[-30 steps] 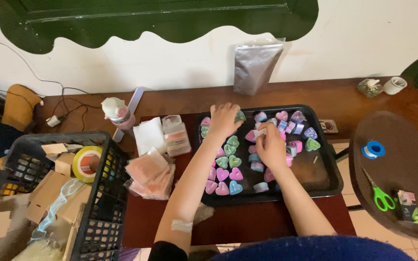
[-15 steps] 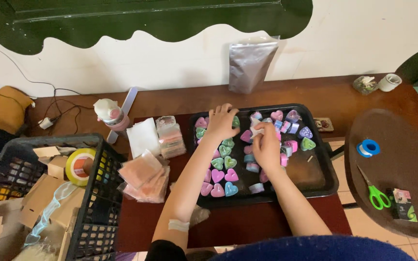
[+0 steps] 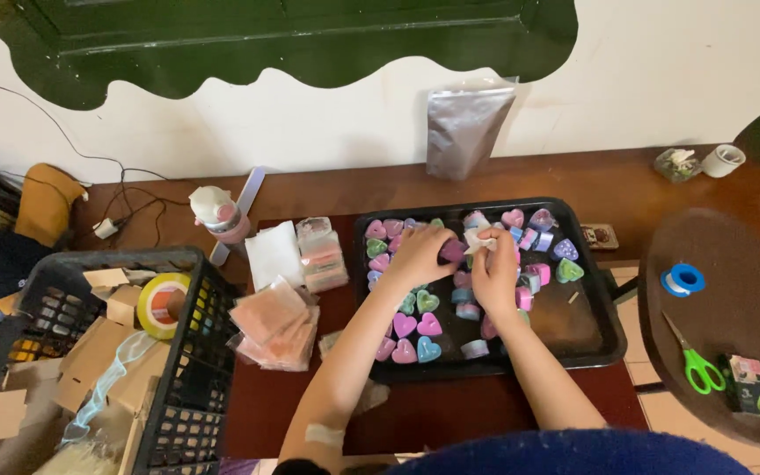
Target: The recorder is wrapping small heart-shaped colorful wax melts or candies in white tissue paper squares.
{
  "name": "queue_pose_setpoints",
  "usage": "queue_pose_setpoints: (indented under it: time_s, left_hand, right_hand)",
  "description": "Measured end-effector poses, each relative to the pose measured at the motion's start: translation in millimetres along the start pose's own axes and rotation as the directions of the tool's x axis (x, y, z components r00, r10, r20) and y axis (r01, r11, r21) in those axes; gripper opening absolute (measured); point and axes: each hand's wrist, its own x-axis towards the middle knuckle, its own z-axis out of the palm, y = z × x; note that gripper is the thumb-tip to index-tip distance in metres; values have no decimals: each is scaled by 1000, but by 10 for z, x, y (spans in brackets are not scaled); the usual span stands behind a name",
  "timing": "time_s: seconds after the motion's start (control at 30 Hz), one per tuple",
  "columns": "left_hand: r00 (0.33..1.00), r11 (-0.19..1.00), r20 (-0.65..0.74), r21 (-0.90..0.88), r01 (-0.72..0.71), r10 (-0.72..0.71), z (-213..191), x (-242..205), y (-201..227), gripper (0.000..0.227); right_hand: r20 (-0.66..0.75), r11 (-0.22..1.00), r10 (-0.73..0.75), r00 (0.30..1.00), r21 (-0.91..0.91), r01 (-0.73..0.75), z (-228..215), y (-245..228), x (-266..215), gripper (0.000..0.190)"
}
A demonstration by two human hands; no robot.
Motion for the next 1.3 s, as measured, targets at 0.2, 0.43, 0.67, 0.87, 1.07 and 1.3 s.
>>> queue_pose_setpoints:
  time_s: [0.2,0.43,0.67,0.87,1.07,1.3]
  left_hand:
    - [978,945,-189,-326,22,-87,-692,-601,132,59]
    - [916,823,-331,-568,-4,-224,-637,-950,198,50]
    - [905,746,-294,-665,39,-309,-459,-989,87,36]
    - [945,673,-182,-738,52,-273,-416,-1028,-79,23]
    - [969,366,18,-924,110,-247,-130,-1038,-285,23]
    - [921,433,-7,-884,176,-390,-407,-999,18,26]
  right_hand:
    - [238,819,243,940,470,-330,124,75,-62,52]
    - [526,672,55,849,609,-421,217,-70,-181,76]
    - [719,823,118,684,315,-474,147,-422,-135,63]
    - [707,776,-22,707,458,-434,154,-403,-183,56]
    - [703,698,-73,707,543,-467,149,-360,-228,53]
    - [603,803,-3,798,477,-358,199,-321,-246,44]
